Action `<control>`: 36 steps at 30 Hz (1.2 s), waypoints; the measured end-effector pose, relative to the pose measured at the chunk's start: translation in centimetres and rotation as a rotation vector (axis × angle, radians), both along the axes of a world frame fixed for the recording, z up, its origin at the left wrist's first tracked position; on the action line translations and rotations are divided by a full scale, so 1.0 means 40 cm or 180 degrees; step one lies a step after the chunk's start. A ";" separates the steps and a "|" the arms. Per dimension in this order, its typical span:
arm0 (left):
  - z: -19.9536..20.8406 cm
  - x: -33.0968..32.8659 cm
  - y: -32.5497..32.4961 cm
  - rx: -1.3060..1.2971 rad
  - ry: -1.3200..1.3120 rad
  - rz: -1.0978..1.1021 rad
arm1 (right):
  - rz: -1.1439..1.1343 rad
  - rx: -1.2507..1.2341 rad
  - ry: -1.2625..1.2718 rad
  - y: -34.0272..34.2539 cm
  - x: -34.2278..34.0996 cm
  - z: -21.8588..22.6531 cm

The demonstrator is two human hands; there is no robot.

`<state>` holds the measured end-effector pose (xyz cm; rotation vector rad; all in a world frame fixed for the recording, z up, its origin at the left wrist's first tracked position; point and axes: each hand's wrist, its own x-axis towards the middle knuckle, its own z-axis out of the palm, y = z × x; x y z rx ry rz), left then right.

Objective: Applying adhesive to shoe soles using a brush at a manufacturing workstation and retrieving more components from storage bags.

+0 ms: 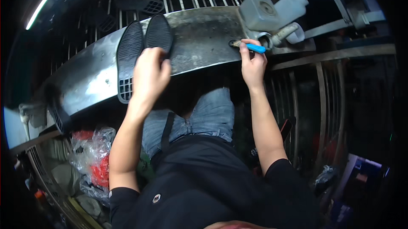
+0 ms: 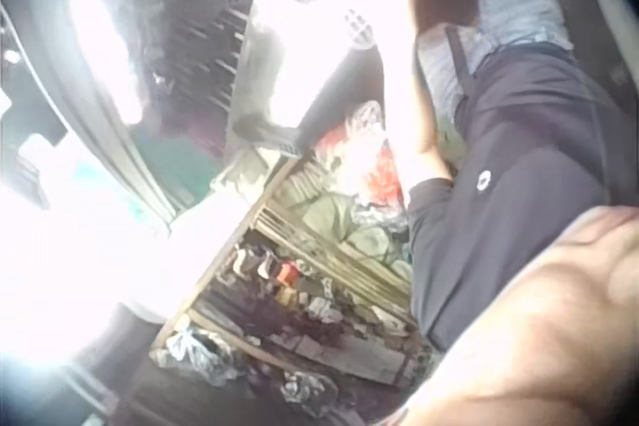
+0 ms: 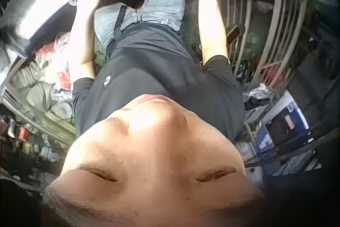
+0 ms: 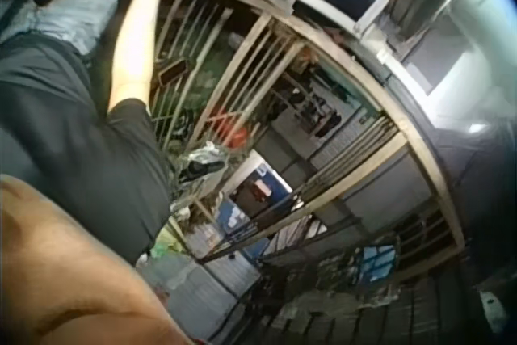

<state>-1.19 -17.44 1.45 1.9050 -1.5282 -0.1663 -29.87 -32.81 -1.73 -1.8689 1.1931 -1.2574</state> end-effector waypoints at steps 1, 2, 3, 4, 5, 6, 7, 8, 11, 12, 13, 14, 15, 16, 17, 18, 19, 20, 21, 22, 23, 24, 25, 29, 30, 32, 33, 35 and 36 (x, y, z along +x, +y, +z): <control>0.015 0.009 0.010 -0.0048 0.0539 0.0051 | -0.0131 -0.0223 0.0126 0.009 -0.017 0.006; 0.017 0.022 0.032 -0.0063 0.1793 0.0168 | -0.0143 -0.0023 -0.0107 0.025 -0.040 0.023; 0.012 0.039 0.054 -0.0059 0.3046 0.0285 | -0.0104 0.0053 -0.0348 0.029 -0.073 0.021; -0.010 0.059 0.079 -0.0242 0.4432 0.0266 | -0.0096 0.0066 -0.0472 0.037 -0.096 0.034; -0.041 0.071 0.111 -0.0318 0.5101 -0.0101 | -0.0075 0.0090 -0.0589 0.048 -0.119 0.051; -0.067 0.054 0.138 -0.0118 0.5333 -0.0223 | -0.0149 0.0016 -0.0435 0.047 -0.150 0.059; -0.080 0.032 0.155 0.0077 0.5548 -0.0339 | -0.0207 -0.0216 -0.0404 0.035 -0.172 0.065; -0.045 -0.026 0.151 0.0011 0.6155 -0.0912 | -0.0360 -0.0303 -0.0223 0.022 -0.200 0.072; -0.115 -0.079 0.195 0.0404 0.6632 -0.1451 | -0.0572 -0.0389 0.0233 -0.019 -0.243 0.094; -0.134 -0.096 0.201 0.0610 0.6888 -0.1399 | -0.0535 -0.0305 0.0481 -0.020 -0.247 0.102; -0.141 -0.124 0.197 0.0787 0.7126 -0.1328 | -0.0469 -0.0226 0.0713 -0.026 -0.236 0.116; -0.157 -0.150 0.194 0.0781 0.7347 -0.1033 | -0.0365 -0.0334 0.0768 -0.026 -0.229 0.115; -0.190 -0.151 0.186 0.0938 0.7609 -0.0965 | -0.0365 -0.0322 0.0762 -0.023 -0.227 0.115; -0.186 -0.161 0.179 0.0969 0.7784 -0.0810 | -0.0398 -0.0424 0.0864 -0.022 -0.226 0.117; -0.180 -0.177 0.174 0.0999 0.7953 -0.0643 | -0.0429 -0.0522 0.0959 -0.021 -0.224 0.116; -0.178 -0.184 0.171 0.0943 0.8094 -0.0718 | -0.0422 -0.0615 0.0957 -0.020 -0.225 0.115; -0.171 -0.189 0.173 0.0931 0.8077 -0.0660 | -0.0473 -0.0742 0.0936 -0.017 -0.225 0.111; -0.163 -0.194 0.176 0.0856 0.8183 -0.0361 | -0.0564 -0.0639 0.0759 -0.013 -0.228 0.103; -0.156 -0.200 0.180 0.0767 0.8277 -0.0052 | -0.0649 -0.0529 0.0579 -0.009 -0.231 0.093; -0.154 -0.204 0.184 0.0701 0.8016 0.0043 | -0.0737 -0.0405 0.0285 -0.004 -0.230 0.079; -0.150 -0.207 0.187 0.0647 0.7974 0.0060 | -0.0762 -0.0147 -0.0197 0.006 -0.222 0.063; -0.145 -0.209 0.188 0.0600 0.7942 0.0042 | -0.0598 0.0059 -0.0579 0.019 -0.204 0.044; -0.140 -0.211 0.189 0.0565 0.7918 0.0020 | -0.0443 0.0266 -0.0951 0.039 -0.176 0.032; -0.128 -0.211 0.190 0.0514 0.7928 0.0039 | 0.0987 0.0703 -0.0360 0.129 -0.028 0.009; -0.130 -0.210 0.192 0.0527 0.7893 0.0074 | 0.0958 0.0383 -0.0096 0.131 -0.012 -0.016; -0.125 -0.210 0.197 0.0471 0.7934 0.0088 | 0.0816 0.0112 0.0052 0.115 0.009 -0.027; -0.124 -0.211 0.198 0.0438 0.7980 0.0070 | 0.0569 0.0586 -0.0239 0.112 0.008 -0.021; -0.128 -0.209 0.200 0.0448 0.8019 0.0059 | 0.0367 0.0168 0.0037 0.098 0.001 -0.019; -0.129 -0.209 0.201 0.0480 0.8056 0.0038 | 0.0471 0.0028 0.0183 0.103 -0.003 -0.022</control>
